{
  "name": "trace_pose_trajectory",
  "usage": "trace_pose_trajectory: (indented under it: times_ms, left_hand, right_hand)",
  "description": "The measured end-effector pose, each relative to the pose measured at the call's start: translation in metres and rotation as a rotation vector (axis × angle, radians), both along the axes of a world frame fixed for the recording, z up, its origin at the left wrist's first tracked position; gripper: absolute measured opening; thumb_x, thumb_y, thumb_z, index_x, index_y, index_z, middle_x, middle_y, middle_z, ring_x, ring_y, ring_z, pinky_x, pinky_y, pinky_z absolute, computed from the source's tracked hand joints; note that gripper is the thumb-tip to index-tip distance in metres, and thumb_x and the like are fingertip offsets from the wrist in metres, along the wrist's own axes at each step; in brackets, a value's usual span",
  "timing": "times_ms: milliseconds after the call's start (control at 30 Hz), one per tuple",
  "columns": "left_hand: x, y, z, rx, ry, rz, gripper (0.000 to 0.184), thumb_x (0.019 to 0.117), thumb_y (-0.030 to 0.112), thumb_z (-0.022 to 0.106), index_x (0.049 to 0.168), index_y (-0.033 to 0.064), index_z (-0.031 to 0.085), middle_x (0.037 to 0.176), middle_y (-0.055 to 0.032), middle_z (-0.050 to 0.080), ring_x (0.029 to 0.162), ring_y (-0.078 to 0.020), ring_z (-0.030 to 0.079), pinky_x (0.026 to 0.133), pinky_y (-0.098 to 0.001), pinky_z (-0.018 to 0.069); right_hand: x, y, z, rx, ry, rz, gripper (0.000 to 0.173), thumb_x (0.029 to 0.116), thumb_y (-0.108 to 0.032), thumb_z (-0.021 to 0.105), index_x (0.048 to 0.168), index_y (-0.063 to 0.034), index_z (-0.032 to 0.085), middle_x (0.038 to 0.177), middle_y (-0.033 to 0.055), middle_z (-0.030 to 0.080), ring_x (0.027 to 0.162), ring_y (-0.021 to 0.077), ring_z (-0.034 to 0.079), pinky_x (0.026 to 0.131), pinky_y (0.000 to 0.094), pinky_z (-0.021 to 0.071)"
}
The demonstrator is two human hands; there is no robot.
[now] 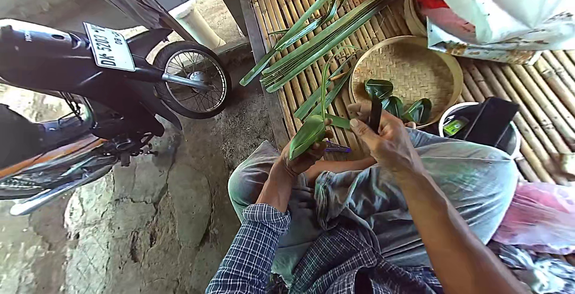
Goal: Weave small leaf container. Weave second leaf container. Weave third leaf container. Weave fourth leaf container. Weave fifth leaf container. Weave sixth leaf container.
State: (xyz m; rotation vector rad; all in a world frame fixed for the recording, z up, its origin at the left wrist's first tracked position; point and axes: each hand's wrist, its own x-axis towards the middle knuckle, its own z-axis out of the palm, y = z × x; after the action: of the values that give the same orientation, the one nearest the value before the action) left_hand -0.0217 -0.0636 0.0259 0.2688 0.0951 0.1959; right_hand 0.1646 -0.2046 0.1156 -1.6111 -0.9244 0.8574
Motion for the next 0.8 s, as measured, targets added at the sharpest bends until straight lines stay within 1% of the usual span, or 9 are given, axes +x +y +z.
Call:
trace_pose_trajectory:
  times_ms: [133, 200, 367, 433, 467, 533, 633, 700, 800]
  left_hand:
    - [0.001, -0.017, 0.012, -0.023, -0.055, -0.113, 0.031, 0.0910, 0.025, 0.076, 0.113, 0.0032, 0.069, 0.082, -0.0029, 0.068, 0.060, -0.0024, 0.060, 0.057, -0.0137, 0.0495]
    - [0.003, -0.024, 0.021, -0.094, -0.106, -0.195, 0.031, 0.0949, 0.026, 0.070, 0.114, 0.0012, 0.067, 0.079, -0.0008, 0.065, 0.056, 0.0004, 0.055, 0.053, -0.0111, 0.0452]
    - [0.008, -0.034, 0.028, -0.088, -0.166, -0.275, 0.034, 0.1002, 0.026, 0.061, 0.126, 0.0031, 0.061, 0.106, -0.0085, 0.064, 0.052, 0.0011, 0.047, 0.047, -0.0105, 0.0395]
    - [0.008, -0.033, 0.031, 0.128, -0.097, -0.232, 0.035, 0.0980, 0.030, 0.065, 0.127, 0.0093, 0.064, 0.101, -0.0075, 0.070, 0.060, -0.0026, 0.057, 0.052, -0.0147, 0.0461]
    - [0.007, -0.029, 0.033, 0.294, -0.009, -0.209, 0.034, 0.0987, 0.031, 0.064, 0.128, 0.0135, 0.064, 0.103, -0.0073, 0.070, 0.072, -0.0069, 0.063, 0.060, -0.0196, 0.0523]
    - [0.007, -0.019, 0.047, 0.608, 0.266, -0.160, 0.034, 0.1014, 0.031, 0.053, 0.131, 0.0185, 0.063, 0.109, -0.0034, 0.072, 0.094, -0.0105, 0.069, 0.082, -0.0292, 0.0590]
    - [0.010, -0.002, 0.055, 0.981, 0.500, -0.018, 0.047, 0.1035, 0.038, 0.035, 0.127, 0.0105, 0.066, 0.119, -0.0061, 0.072, 0.109, -0.0171, 0.067, 0.093, -0.0399, 0.0551]
    - [0.005, 0.009, 0.058, 1.059, 0.441, 0.056, 0.056, 0.1064, 0.047, 0.031, 0.123, 0.0067, 0.066, 0.123, -0.0100, 0.068, 0.116, -0.0228, 0.063, 0.100, -0.0451, 0.0525]
    - [0.008, 0.002, 0.082, 1.188, 0.415, 0.127, 0.050, 0.0912, 0.048, 0.071, 0.120, 0.0076, 0.067, 0.118, -0.0074, 0.069, 0.108, -0.0200, 0.066, 0.093, -0.0386, 0.0559]
  right_hand:
    - [0.004, 0.007, 0.011, 0.010, 0.521, 0.044, 0.040, 0.1089, -0.024, 0.052, 0.148, -0.0166, 0.054, 0.109, 0.0069, 0.072, 0.046, 0.0055, 0.041, 0.039, 0.0182, 0.0349]
    - [0.005, 0.009, 0.014, -0.001, 0.662, 0.055, 0.040, 0.1091, -0.022, 0.051, 0.148, -0.0160, 0.053, 0.112, 0.0090, 0.073, 0.045, 0.0039, 0.042, 0.040, 0.0173, 0.0361]
    - [0.006, 0.005, 0.021, 0.039, 0.842, 0.073, 0.042, 0.1072, -0.018, 0.054, 0.149, -0.0174, 0.051, 0.112, 0.0109, 0.072, 0.045, 0.0013, 0.043, 0.040, 0.0150, 0.0385]
    - [0.005, 0.003, 0.026, 0.063, 0.868, 0.068, 0.041, 0.1046, -0.012, 0.057, 0.146, -0.0159, 0.054, 0.097, 0.0090, 0.069, 0.046, 0.0019, 0.043, 0.040, 0.0154, 0.0389]
    - [0.004, 0.002, 0.029, 0.075, 0.866, 0.039, 0.040, 0.1027, -0.010, 0.060, 0.142, -0.0144, 0.057, 0.086, 0.0075, 0.065, 0.045, 0.0022, 0.041, 0.039, 0.0157, 0.0384]
    - [0.003, -0.001, 0.036, 0.106, 0.828, -0.034, 0.037, 0.0998, -0.007, 0.065, 0.137, -0.0112, 0.061, 0.083, 0.0085, 0.066, 0.045, 0.0031, 0.043, 0.039, 0.0167, 0.0388]
    - [0.005, -0.005, 0.043, 0.149, 0.664, -0.143, 0.029, 0.0949, -0.005, 0.072, 0.123, -0.0058, 0.064, 0.083, 0.0104, 0.066, 0.045, 0.0071, 0.046, 0.038, 0.0199, 0.0415]
    - [0.008, -0.004, 0.043, 0.159, 0.556, -0.206, 0.020, 0.0921, -0.004, 0.075, 0.110, -0.0038, 0.066, 0.078, 0.0097, 0.064, 0.045, 0.0082, 0.046, 0.038, 0.0205, 0.0417]
    - [0.009, -0.001, 0.041, 0.130, 0.480, -0.277, 0.019, 0.0913, -0.007, 0.077, 0.106, -0.0062, 0.065, 0.075, 0.0076, 0.062, 0.045, 0.0089, 0.044, 0.039, 0.0209, 0.0402]
